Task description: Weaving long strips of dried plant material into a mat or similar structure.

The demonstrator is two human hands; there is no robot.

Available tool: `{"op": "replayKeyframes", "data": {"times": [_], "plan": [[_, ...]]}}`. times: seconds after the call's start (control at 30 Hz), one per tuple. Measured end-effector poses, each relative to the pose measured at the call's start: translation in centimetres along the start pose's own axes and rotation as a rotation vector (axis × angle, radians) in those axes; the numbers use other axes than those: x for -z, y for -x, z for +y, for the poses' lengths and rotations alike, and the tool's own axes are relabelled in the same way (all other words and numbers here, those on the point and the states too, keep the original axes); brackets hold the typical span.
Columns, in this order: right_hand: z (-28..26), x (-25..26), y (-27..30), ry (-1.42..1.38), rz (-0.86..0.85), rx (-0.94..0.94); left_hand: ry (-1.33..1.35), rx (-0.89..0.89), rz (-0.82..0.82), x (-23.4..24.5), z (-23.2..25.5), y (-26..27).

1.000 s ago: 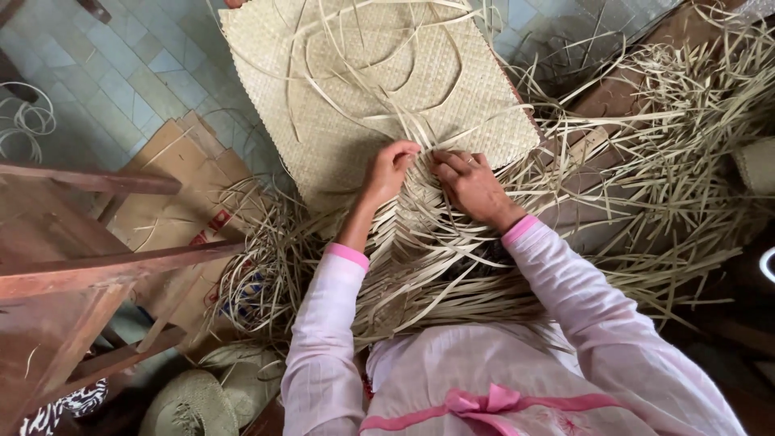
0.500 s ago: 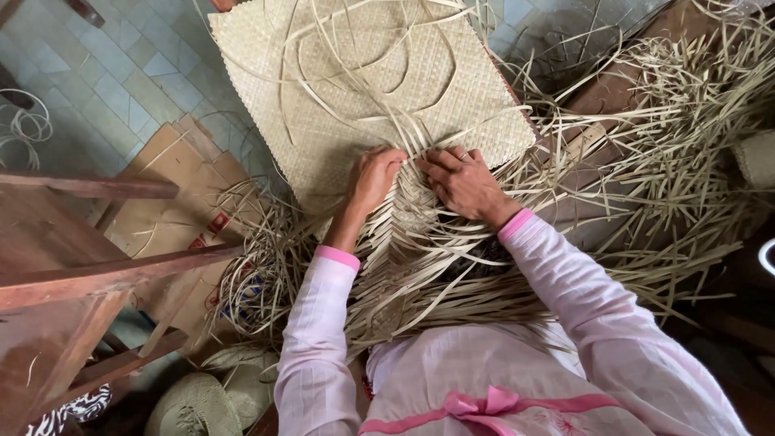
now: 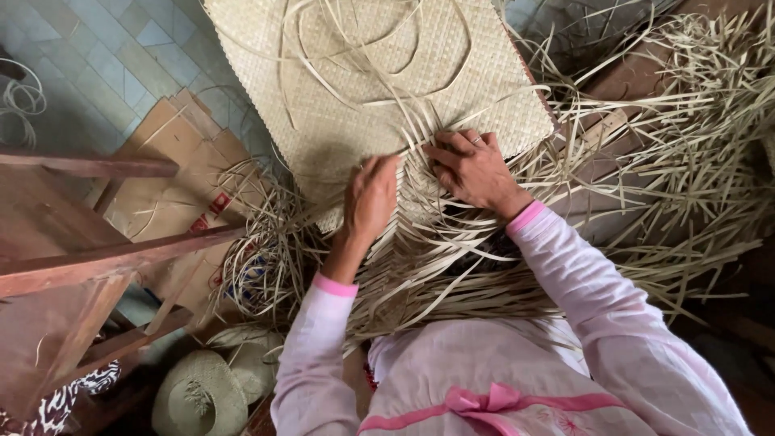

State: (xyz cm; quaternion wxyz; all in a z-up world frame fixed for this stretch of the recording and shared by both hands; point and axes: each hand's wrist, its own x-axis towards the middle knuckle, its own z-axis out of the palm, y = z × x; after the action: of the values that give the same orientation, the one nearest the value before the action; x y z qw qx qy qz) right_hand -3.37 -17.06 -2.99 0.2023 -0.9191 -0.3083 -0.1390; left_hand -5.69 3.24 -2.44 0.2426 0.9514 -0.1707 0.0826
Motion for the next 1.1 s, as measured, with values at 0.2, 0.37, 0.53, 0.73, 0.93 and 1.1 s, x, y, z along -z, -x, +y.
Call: {"op": "replayKeyframes", "data": {"times": [0.2, 0.37, 0.53, 0.73, 0.93, 1.1], "plan": [[0.4, 0.6, -0.2, -0.070, -0.013, 0.008, -0.121, -0.169, 0.073, -1.0, 0.5, 3.0], [0.6, 0.7, -0.4, -0.133, -0.046, -0.039, -0.148, -0.259, 0.068, -1.6, -0.4, 3.7], [0.7, 0.8, -0.5, -0.109, -0.050, -0.038, -0.149, -0.248, 0.044, -0.9, -0.1, 3.5], [0.7, 0.5, -0.3, -0.114, -0.053, -0.059, -0.094, -0.257, 0.112, -1.6, -0.4, 4.0], [0.8, 0.4, -0.3, -0.134, -0.075, -0.075, -0.179, -0.298, 0.144, 0.0, 0.9, 4.3], [0.9, 0.2, -0.3, -0.141, -0.085, -0.072, -0.281, -0.240, 0.079, -1.4, 0.8, 4.9]]}}
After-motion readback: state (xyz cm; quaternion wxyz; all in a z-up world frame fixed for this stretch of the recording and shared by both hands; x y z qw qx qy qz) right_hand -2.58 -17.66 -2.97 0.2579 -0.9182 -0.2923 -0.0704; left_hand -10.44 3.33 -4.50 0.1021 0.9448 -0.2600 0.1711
